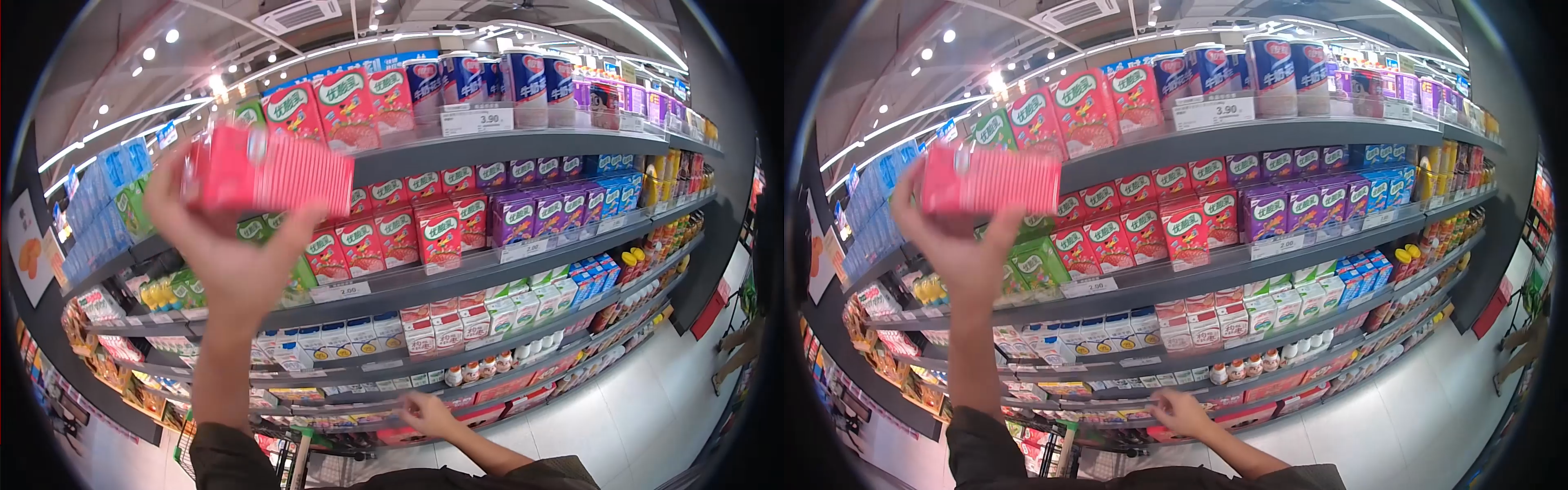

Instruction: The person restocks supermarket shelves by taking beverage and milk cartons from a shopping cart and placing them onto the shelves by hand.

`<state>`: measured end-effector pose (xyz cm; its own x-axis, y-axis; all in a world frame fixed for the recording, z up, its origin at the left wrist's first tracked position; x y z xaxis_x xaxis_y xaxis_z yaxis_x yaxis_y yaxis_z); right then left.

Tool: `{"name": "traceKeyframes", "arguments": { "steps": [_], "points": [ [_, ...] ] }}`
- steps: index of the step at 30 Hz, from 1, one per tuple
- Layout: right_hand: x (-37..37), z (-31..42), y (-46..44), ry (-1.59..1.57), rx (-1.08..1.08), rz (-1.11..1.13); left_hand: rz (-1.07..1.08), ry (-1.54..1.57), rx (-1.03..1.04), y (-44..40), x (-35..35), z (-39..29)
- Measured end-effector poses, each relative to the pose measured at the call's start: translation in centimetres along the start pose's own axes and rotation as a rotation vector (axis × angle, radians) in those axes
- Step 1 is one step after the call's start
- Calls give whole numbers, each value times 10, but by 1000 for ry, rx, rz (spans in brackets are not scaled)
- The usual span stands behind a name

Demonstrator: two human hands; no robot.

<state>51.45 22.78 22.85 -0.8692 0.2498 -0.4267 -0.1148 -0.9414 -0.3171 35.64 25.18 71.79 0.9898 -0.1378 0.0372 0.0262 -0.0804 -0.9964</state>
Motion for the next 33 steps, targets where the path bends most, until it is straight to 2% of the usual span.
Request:
{"name": "traceKeyframes", "arguments": {
  "steps": [3,6,8,12,13,16,17,20,23,29,33],
  "points": [
    [45,-41,26,17,57,222,113,75,-105,-56,54,1],
    [76,-69,48,22,53,345,85,-186,56,-95,92,7],
    [83,-76,62,72,116,417,102,-288,70,-114,123,12],
    [89,-96,73,50,109,407,158,-279,22,-112,164,0],
    [89,-103,75,52,120,402,146,-477,-25,-110,172,-2],
    [89,-118,80,81,140,388,219,-702,-4,-108,196,39],
    [88,-121,82,96,144,384,236,-681,38,-105,198,47],
    [89,-129,86,78,161,363,273,-898,53,-96,202,60],
    [93,-134,91,123,160,367,302,-934,34,-86,200,70],
    [91,-126,86,170,120,372,241,-964,157,-68,199,65],
    [96,-129,84,87,153,377,179,-925,209,-64,197,64]
  ]
}}
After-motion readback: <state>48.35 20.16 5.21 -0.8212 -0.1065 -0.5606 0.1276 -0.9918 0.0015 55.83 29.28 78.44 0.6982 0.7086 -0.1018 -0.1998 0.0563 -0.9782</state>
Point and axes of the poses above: each hand's wrist, its own y-axis away from the middle knuckle, its own x-axis out of the palm, z = x × y, the point moved 10 cm from there along -y, towards the middle knuckle, and after that the axes turned 6 degrees about -x, right-handed, at the moved point
